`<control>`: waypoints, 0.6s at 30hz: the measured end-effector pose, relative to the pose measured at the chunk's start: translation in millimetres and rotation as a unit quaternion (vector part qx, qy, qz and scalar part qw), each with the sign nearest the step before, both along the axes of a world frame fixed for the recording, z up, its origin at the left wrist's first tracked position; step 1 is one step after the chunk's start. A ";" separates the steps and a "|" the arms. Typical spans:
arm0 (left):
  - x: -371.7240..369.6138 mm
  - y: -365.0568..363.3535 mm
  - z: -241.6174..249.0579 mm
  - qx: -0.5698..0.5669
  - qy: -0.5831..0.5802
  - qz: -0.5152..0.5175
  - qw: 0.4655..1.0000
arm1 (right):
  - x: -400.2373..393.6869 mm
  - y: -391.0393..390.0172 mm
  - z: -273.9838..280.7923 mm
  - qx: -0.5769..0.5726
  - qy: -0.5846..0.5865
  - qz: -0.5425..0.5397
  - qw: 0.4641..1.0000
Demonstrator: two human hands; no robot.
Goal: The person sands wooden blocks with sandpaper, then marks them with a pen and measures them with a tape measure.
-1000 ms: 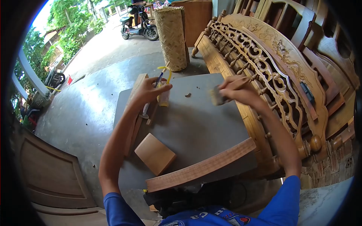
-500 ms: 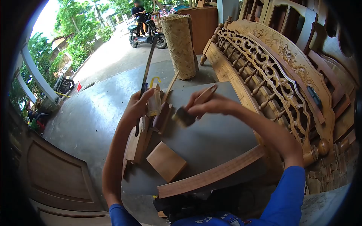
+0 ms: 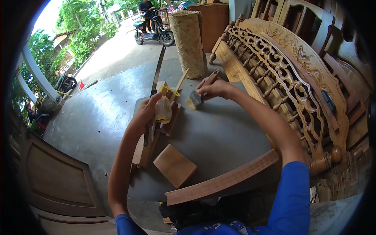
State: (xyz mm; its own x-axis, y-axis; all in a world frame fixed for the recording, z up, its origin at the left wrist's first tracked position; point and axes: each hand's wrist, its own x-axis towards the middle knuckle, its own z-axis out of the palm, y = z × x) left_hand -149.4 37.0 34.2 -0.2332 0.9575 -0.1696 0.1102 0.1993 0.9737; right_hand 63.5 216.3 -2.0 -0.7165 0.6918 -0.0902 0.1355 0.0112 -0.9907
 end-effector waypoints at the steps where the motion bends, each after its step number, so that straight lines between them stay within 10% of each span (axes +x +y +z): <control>1: 1.5 0.2 -0.2 0.003 -0.003 -0.004 1.000 | -3.8 19.2 -9.0 0.087 -0.049 -0.099 0.990; 3: 0.6 0.2 0.2 0.010 0.012 -0.025 1.000 | -13.1 47.1 -5.1 0.259 -0.140 -0.285 0.912; 10: 26.2 -19.1 15.7 0.015 -0.026 0.005 1.000 | -9.3 34.8 0.8 0.076 -0.122 -0.124 0.982; 11: 23.5 -17.8 12.7 0.015 -0.023 -0.001 1.000 | -3.6 47.1 1.8 0.383 -0.233 -0.204 0.870; 15: 0.1 -2.9 -5.6 0.009 0.046 -0.020 0.999 | 19.8 -23.3 27.4 0.079 0.040 -0.009 0.996; 18: 18.2 2.3 6.4 0.013 0.015 -0.007 1.000 | 24.0 -35.6 10.5 -0.021 -0.083 -0.007 0.996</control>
